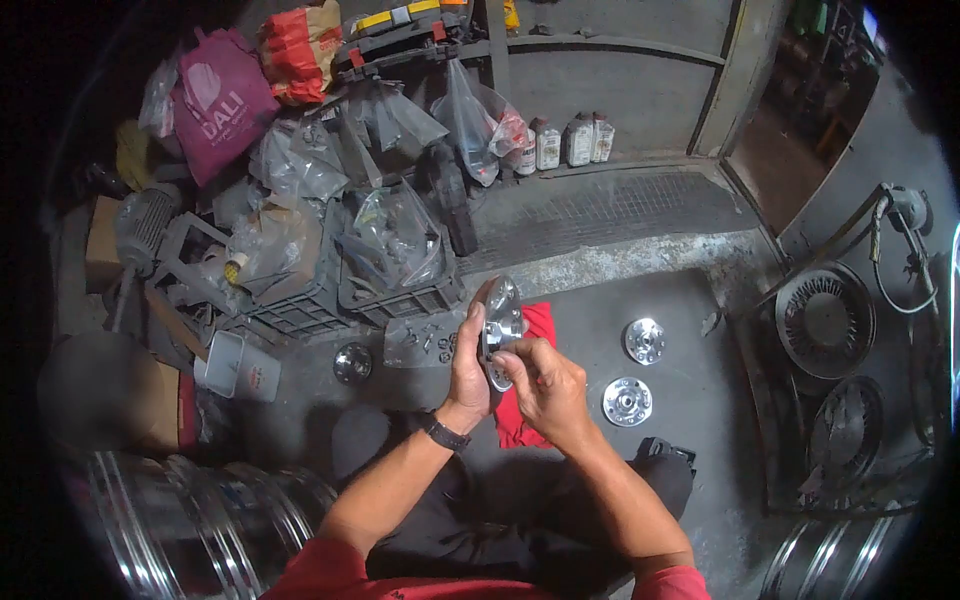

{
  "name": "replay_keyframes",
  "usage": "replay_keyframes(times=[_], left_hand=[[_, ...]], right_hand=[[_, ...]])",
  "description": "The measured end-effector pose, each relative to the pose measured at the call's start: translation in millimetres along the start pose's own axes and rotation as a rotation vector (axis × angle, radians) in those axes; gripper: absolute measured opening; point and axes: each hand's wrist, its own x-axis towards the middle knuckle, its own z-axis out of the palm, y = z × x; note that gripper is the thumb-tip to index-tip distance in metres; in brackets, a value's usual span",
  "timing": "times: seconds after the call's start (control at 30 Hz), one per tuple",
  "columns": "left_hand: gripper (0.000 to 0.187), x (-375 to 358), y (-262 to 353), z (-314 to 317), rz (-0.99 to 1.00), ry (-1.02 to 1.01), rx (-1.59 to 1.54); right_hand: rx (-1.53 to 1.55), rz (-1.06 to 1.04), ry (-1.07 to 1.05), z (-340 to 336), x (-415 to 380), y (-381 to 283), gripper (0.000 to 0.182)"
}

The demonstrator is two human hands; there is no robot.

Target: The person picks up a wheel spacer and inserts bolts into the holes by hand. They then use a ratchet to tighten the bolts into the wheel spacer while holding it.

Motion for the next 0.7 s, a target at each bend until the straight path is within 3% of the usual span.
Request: replay_keyframes(times=[0.17, 0.37, 0.7], left_hand=[[0.064, 2, -2, -5, -0.068, 0.012, -0.085], [0.061, 2, -1, 1, -0.02, 0.038, -0.043], [0.065, -1, -9, -4, -0.004, 0.079, -0.024]], right_hand=[[-0.04, -0.145, -0.031, -5, 5, -7, 0.015], [-0.138, -0.153, 0.003, 1, -1, -2, 0.017], [-0.039, -0.003, 0.045, 9, -8, -2, 0.014]])
